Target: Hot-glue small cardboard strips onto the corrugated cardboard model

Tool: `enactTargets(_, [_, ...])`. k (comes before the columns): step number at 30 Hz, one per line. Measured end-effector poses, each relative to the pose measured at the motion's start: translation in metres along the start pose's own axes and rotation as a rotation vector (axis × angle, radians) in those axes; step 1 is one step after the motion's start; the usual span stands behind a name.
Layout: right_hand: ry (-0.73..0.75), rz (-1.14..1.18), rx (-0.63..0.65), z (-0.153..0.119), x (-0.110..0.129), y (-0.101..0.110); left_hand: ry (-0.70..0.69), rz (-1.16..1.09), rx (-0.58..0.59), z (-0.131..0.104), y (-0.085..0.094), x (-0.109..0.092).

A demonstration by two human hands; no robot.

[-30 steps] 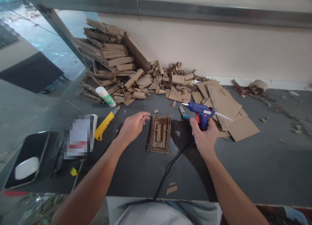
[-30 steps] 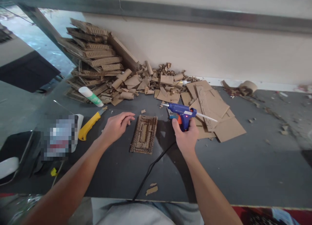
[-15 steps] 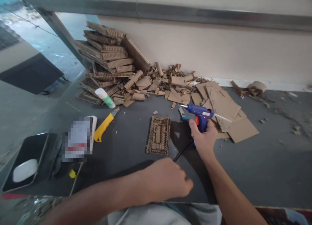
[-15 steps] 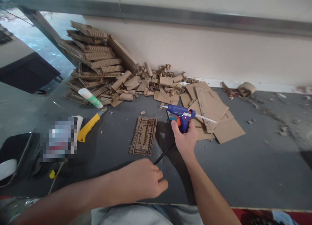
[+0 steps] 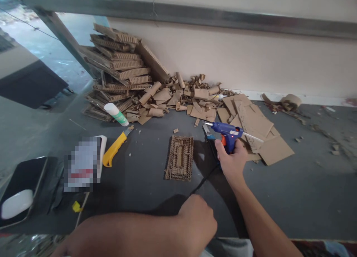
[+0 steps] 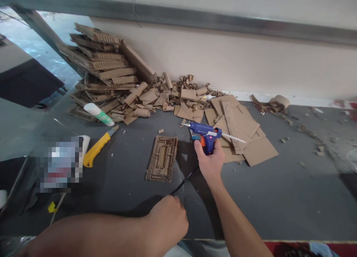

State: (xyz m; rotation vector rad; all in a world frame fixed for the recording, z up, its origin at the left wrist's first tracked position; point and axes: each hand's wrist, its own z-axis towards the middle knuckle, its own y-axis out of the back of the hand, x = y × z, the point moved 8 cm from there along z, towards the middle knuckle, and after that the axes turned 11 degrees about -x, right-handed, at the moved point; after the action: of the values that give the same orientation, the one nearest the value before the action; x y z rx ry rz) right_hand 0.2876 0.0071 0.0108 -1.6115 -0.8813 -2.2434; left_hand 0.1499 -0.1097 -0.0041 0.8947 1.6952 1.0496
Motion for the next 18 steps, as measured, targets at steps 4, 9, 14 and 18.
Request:
enactTargets(4, [0.022,-0.025,-0.006,0.000,0.005,0.001,-0.148,-0.038,0.041,-0.009,0.027,0.002])
enactTargets(9, [0.004,0.001,0.008,-0.001,0.004,0.001,-0.089,0.023,-0.055,-0.027,0.108,0.050])
enactTargets(14, [-0.006,0.009,0.009,-0.002,0.003,0.000,0.422,-0.002,-0.282,-0.056,0.157,0.168])
enactTargets(18, [-0.011,-0.008,-0.006,-0.001,0.003,0.001,0.591,-0.063,-0.300,-0.076,0.147,0.238])
